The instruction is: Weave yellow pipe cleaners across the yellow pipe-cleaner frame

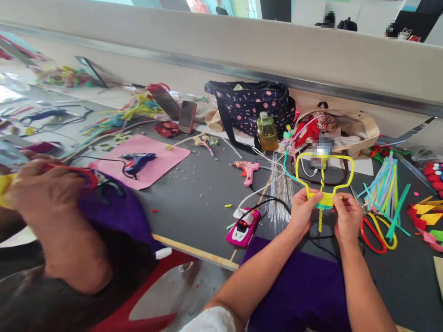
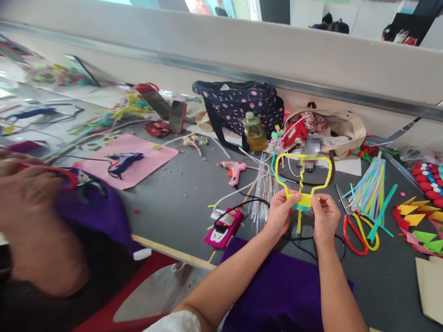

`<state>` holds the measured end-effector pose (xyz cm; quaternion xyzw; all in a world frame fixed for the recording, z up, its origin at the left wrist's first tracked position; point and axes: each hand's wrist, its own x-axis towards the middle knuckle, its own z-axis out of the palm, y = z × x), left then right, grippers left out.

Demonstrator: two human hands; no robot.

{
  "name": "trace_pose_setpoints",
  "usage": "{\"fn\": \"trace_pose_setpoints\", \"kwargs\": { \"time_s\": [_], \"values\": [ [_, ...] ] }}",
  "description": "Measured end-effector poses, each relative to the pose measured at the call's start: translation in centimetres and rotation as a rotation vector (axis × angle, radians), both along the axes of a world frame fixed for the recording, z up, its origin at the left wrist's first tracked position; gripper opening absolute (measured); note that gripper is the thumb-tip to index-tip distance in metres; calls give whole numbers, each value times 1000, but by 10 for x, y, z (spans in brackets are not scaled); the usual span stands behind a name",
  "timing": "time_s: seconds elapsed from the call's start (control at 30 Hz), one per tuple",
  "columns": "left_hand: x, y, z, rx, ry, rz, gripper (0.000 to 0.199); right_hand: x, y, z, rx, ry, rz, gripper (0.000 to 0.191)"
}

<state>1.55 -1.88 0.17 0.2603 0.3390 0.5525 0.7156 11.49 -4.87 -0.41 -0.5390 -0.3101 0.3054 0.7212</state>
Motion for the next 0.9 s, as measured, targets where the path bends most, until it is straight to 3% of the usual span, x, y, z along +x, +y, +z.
{"fn": "trace_pose_setpoints", "kwargs": {
  "time_s": [0.17, 0.47, 0.7, 0.9],
  "values": [
    [1, 0, 0, 15, 13, 47, 30, 1, 1, 1, -7, 27, 16, 19],
    [-4, 4, 2, -92, -59, -223, 38, 2, -1, -2, -13, -31, 31, 20],
    [0, -1, 3, -48, -41, -67, 34, 0, 0, -2, -9, -66, 15, 17],
    [-1, -2, 4, -1, 1, -53, 32, 1, 1, 0, -24, 74, 78, 17]
  ]
}}
